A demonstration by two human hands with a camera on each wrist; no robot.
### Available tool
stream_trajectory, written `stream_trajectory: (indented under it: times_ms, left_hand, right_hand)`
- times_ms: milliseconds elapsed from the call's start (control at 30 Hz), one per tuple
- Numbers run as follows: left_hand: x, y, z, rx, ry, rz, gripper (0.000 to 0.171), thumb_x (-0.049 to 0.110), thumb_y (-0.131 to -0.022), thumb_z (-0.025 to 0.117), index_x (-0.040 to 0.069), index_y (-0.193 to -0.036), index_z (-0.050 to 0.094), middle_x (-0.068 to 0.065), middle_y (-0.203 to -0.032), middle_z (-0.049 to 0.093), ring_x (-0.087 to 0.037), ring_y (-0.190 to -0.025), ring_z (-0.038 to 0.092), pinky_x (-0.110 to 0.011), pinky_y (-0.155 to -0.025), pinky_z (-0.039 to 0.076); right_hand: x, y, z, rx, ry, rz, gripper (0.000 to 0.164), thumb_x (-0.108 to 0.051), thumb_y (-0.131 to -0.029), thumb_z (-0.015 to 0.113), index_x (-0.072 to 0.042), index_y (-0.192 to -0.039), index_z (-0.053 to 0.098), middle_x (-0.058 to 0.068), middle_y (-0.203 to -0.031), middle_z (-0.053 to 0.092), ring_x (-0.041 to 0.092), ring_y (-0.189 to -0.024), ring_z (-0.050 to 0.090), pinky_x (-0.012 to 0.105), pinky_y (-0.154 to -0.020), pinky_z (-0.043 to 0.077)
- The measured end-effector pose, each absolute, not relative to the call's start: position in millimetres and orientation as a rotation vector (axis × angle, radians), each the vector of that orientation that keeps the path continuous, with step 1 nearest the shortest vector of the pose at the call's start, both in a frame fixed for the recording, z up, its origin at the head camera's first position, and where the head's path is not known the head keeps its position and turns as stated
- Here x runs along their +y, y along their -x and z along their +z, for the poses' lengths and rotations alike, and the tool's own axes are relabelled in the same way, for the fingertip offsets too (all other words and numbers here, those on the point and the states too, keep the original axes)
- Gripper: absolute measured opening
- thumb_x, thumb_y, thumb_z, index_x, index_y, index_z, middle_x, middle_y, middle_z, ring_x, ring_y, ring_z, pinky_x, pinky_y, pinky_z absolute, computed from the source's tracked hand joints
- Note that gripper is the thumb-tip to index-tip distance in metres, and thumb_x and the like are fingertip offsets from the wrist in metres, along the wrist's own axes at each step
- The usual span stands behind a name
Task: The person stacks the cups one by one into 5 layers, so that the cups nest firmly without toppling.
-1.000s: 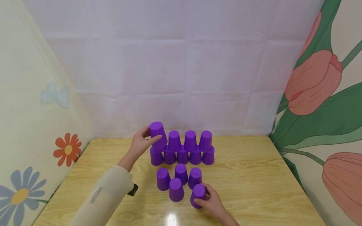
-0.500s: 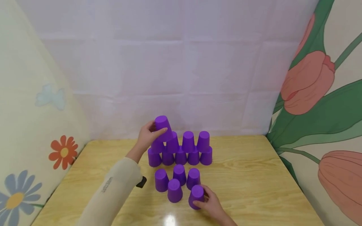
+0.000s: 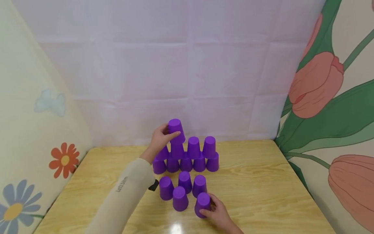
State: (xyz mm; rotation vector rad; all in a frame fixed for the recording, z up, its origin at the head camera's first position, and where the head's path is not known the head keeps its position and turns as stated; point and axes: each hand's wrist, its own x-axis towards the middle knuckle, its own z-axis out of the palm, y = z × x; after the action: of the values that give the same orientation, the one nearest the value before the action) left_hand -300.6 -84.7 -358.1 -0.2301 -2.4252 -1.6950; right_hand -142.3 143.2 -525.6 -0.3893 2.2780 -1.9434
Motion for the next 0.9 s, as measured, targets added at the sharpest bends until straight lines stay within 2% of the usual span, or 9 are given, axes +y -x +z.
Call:
stream_trajectory:
  times_ms: [133, 300, 367, 633, 900]
  left_hand:
    - [-78.3, 301.5, -357.7, -2.454, 0.231, -1.668, 0.063, 0.031, -0.073, 0.069, 0.004, -0.124, 0.044, -0.012, -0.113, 0.053, -0.025, -0.103, 0.048, -0.034, -0.085, 0.041]
    - [-72.9, 306.3, -361.7, -2.48, 0.214, -1.662, 0.063, 0.032, -0.072, 0.069, 0.004, -0.124, 0.044, -0.012, -0.115, 0.052, -0.025, -0.105, 0.047, -0.034, -0.086, 0.041]
    - [-71.8, 308.4, -363.6, -2.465, 0.209, -1.666, 0.061, 0.031, -0.072, 0.069, 0.005, -0.122, 0.046, -0.012, -0.113, 0.053, -0.024, -0.104, 0.048, -0.033, -0.086, 0.041]
    - [-68.0, 306.0, -368.6, -2.441, 0.212, -1.674, 0.059, 0.025, -0.073, 0.069, 0.002, -0.122, 0.046, -0.013, -0.112, 0.054, -0.026, -0.103, 0.049, -0.034, -0.086, 0.041]
    - [-66.2, 307.3, -366.9, -2.449, 0.176, -1.672, 0.06, 0.024, -0.074, 0.069, 0.002, -0.124, 0.044, -0.015, -0.114, 0.052, -0.027, -0.105, 0.047, -0.034, -0.088, 0.039]
  right_hand:
    - [142.6, 141.9, -527.0, 2.279, 0.403, -1.956, 0.056, -0.01, -0.073, 0.067, 0.009, -0.119, 0.041, 0.026, -0.114, 0.047, 0.035, -0.105, 0.044, 0.041, -0.09, 0.036]
    - [140.2, 141.0, -529.8, 2.314, 0.432, -1.949, 0.056, -0.01, -0.074, 0.066, 0.009, -0.12, 0.04, 0.025, -0.114, 0.048, 0.02, -0.103, 0.047, 0.041, -0.089, 0.037]
    - [138.6, 141.0, -531.1, 2.31, 0.45, -1.956, 0.056, -0.011, -0.075, 0.066, 0.009, -0.12, 0.04, 0.025, -0.114, 0.047, 0.018, -0.103, 0.048, 0.04, -0.089, 0.037]
    - [137.4, 138.5, -537.0, 2.253, 0.468, -1.972, 0.061, -0.011, -0.076, 0.065, 0.011, -0.123, 0.034, 0.03, -0.119, 0.04, 0.041, -0.107, 0.041, 0.037, -0.089, 0.037]
    - [135.8, 139.5, -536.4, 2.264, 0.515, -1.973, 0.058, -0.008, -0.077, 0.064, 0.013, -0.122, 0.034, 0.032, -0.118, 0.04, 0.043, -0.105, 0.041, 0.037, -0.088, 0.038]
